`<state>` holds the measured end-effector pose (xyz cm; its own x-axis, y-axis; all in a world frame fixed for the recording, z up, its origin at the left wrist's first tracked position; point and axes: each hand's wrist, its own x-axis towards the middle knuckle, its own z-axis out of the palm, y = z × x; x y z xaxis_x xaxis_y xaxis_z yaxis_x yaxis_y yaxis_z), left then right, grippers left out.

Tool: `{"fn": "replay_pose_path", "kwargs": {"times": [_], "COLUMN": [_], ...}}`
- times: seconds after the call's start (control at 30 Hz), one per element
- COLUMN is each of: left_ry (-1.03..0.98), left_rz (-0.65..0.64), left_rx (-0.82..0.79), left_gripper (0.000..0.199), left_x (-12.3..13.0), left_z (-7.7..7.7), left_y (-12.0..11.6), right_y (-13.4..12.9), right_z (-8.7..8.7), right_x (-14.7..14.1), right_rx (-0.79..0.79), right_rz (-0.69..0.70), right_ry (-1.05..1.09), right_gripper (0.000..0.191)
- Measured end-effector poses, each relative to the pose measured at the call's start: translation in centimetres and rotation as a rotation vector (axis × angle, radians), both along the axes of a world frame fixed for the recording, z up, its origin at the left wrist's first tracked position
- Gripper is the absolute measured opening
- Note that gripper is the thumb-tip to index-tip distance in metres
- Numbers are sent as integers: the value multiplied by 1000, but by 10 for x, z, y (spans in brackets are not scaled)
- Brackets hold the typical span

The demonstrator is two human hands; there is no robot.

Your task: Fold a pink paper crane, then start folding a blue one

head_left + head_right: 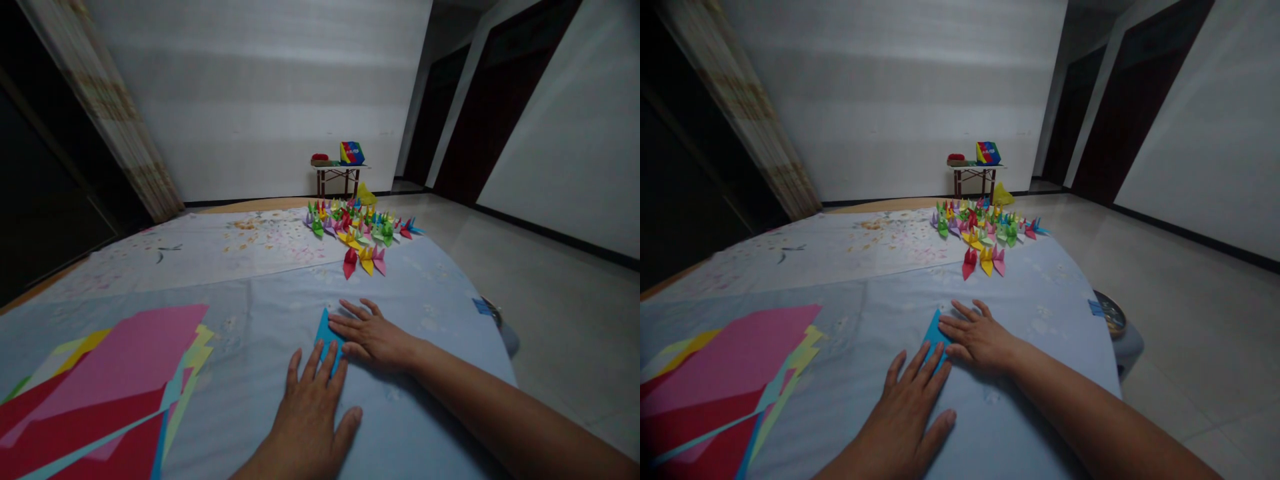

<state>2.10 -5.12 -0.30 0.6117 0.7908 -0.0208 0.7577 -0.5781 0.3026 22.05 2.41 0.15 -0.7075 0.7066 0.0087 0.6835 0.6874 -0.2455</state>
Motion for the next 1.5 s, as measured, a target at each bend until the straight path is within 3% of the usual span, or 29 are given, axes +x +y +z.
{"fn": "replay_pose_path", "kwargs": {"times": [0.37,0.53,0.73,0.97,1.2,1.5], "left_ry": [-9,7,24,-8,13,61], "left_rz": [18,15,-2,10,109,53], "left_rx": [5,17,17,26,45,109], "left_gripper": [57,57,59,60,60,63], "left_x": [2,2,2,1,6,4], "left_z": [1,2,3,-1,-9,-17], "left_y": [-1,-1,-2,-3,-9,-15], "right_y": [9,13,2,3,10,10], "right_z": [-1,5,2,-1,-1,-3], "right_x": [-7,-4,-13,-17,-16,-18], "right_rx": [42,66,22,26,5,-12], "right_rz": [-42,-170,-38,-55,-77,-82], "right_ry": [3,79,26,-13,-11,-23], "right_gripper": [48,48,49,49,49,50]}}
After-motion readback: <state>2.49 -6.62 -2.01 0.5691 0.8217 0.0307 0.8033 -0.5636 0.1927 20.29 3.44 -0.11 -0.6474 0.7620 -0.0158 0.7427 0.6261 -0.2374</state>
